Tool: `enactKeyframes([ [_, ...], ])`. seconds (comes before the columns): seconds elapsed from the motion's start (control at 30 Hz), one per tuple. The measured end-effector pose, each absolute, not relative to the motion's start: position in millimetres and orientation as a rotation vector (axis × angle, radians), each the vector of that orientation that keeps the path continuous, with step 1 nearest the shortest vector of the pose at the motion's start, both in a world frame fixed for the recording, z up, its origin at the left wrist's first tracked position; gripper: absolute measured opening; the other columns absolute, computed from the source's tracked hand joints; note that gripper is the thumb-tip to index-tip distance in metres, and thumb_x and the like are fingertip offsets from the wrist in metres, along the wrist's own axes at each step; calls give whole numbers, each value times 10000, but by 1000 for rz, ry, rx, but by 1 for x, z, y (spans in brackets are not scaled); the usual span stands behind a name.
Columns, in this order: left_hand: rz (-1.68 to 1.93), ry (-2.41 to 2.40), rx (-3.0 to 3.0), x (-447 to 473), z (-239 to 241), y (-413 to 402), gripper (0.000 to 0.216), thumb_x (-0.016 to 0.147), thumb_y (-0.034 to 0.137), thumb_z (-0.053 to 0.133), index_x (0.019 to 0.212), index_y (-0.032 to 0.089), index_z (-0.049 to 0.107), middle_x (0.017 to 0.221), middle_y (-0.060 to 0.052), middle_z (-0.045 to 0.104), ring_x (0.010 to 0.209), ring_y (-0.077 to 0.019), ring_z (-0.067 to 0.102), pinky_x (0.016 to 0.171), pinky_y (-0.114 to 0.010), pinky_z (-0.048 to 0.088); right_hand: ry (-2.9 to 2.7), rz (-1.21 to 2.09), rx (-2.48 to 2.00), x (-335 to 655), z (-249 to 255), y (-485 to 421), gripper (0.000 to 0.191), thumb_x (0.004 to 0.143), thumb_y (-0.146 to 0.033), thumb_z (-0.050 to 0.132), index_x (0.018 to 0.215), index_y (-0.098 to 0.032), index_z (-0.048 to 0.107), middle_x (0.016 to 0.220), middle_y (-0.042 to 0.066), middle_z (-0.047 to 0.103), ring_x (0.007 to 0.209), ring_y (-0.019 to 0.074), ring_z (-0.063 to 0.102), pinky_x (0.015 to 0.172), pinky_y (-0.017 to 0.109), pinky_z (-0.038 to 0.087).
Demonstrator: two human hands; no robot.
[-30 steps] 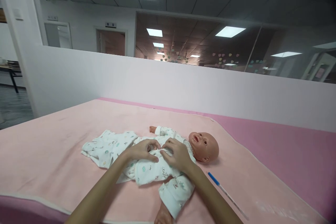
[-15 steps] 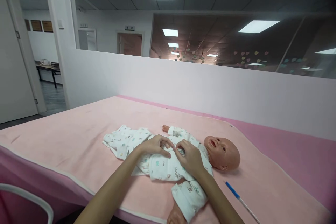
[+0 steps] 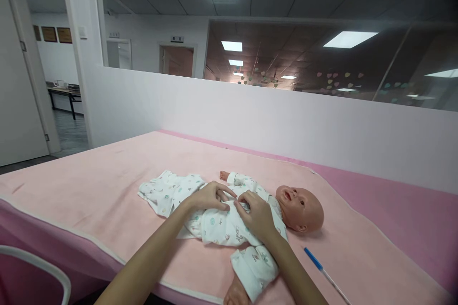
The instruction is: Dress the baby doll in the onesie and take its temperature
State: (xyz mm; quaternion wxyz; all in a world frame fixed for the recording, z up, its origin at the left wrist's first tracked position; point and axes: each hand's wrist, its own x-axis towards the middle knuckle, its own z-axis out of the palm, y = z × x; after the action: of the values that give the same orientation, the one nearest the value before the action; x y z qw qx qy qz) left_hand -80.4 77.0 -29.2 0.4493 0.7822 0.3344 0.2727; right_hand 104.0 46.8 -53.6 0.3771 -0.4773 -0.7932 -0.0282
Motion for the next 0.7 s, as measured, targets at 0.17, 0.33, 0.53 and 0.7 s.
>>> enactKeyframes([
  [0.17, 624, 717, 1977, -82, -29, 78, 488, 581, 149, 621, 1066, 184, 596, 515, 74, 346, 482, -54, 258, 425, -179, 201, -2024, -78, -1226, 104, -55, 48, 126, 786, -262, 485, 682, -193, 503, 675, -23, 561, 648, 111, 492, 568, 225, 291],
  [0.33, 670, 840, 2014, -80, -34, 79, 451, 573, 112, 579, 1018, 165, 627, 506, 67, 325, 488, -58, 250, 424, -189, 173, -2027, -92, -1219, 104, -54, 48, 141, 792, -262, 466, 678, -190, 509, 673, -9, 567, 650, 122, 498, 571, 230, 295],
  [0.53, 705, 853, 2013, -80, -34, 76, 407, 590, 143, 585, 993, 141, 643, 506, 57, 407, 477, -51, 210, 421, -193, 164, -2020, -68, -1216, 104, -54, 47, 141, 793, -262, 470, 680, -191, 515, 686, -9, 573, 657, 119, 504, 572, 229, 302],
  [0.7, 684, 820, 1993, -81, -32, 75, 429, 599, 176, 617, 1026, 138, 626, 550, 32, 525, 461, -45, 240, 419, -186, 182, -2036, -64, -1212, 104, -56, 48, 161, 776, -322, 515, 680, -200, 555, 685, -8, 568, 670, 123, 505, 596, 235, 316],
])
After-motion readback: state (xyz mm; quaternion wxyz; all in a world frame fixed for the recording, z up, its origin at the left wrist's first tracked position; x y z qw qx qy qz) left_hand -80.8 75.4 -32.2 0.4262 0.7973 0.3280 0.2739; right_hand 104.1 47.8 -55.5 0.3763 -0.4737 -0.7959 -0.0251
